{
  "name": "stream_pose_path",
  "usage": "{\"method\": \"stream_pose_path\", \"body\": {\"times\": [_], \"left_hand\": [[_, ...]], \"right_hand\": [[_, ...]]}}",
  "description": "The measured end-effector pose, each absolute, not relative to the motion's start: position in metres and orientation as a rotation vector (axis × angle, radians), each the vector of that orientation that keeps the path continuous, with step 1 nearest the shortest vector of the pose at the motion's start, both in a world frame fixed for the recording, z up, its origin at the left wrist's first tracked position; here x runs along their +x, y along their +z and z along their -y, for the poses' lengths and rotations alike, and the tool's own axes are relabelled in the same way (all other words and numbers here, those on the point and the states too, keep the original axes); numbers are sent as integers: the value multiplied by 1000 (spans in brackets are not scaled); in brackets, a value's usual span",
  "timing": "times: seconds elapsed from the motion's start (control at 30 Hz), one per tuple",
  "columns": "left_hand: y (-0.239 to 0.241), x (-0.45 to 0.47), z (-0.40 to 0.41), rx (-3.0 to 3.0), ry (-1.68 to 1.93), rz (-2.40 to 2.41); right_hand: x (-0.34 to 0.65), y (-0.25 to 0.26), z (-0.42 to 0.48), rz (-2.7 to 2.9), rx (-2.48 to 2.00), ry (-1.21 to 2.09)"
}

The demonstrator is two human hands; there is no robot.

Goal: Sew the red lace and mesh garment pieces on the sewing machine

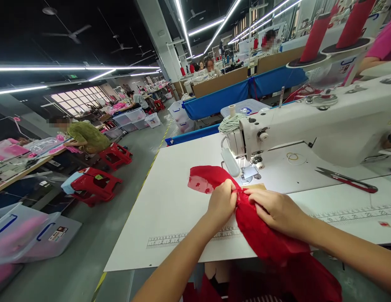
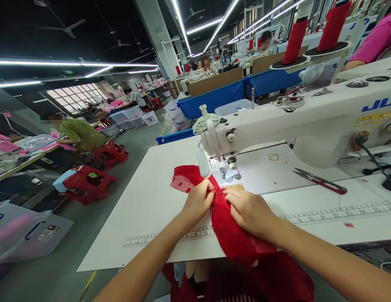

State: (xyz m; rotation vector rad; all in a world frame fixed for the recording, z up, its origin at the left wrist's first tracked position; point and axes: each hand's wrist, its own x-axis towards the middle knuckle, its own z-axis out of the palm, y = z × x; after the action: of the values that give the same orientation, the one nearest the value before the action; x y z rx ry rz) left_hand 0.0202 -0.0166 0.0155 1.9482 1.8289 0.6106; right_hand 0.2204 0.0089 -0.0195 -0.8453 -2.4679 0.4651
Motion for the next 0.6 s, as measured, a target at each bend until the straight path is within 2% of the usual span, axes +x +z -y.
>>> {"method": "stream_pose_path", "body": {"times": [0.23,0.37,0.53,0.6], "left_hand": [[14,2,-21,2209,623,-1856],[15,8,-15,2360,725,-1794],[9,28,17,2723,695,-1262],[5,28,18,2815,647,-1199]], "right_hand": [[230,-14,-39,2648,-832,422],[231,-18,-48,2619,-739,414],[231,-27,-51,2522,-653,414],[232,-27,-51,2524,-653,409]]}}
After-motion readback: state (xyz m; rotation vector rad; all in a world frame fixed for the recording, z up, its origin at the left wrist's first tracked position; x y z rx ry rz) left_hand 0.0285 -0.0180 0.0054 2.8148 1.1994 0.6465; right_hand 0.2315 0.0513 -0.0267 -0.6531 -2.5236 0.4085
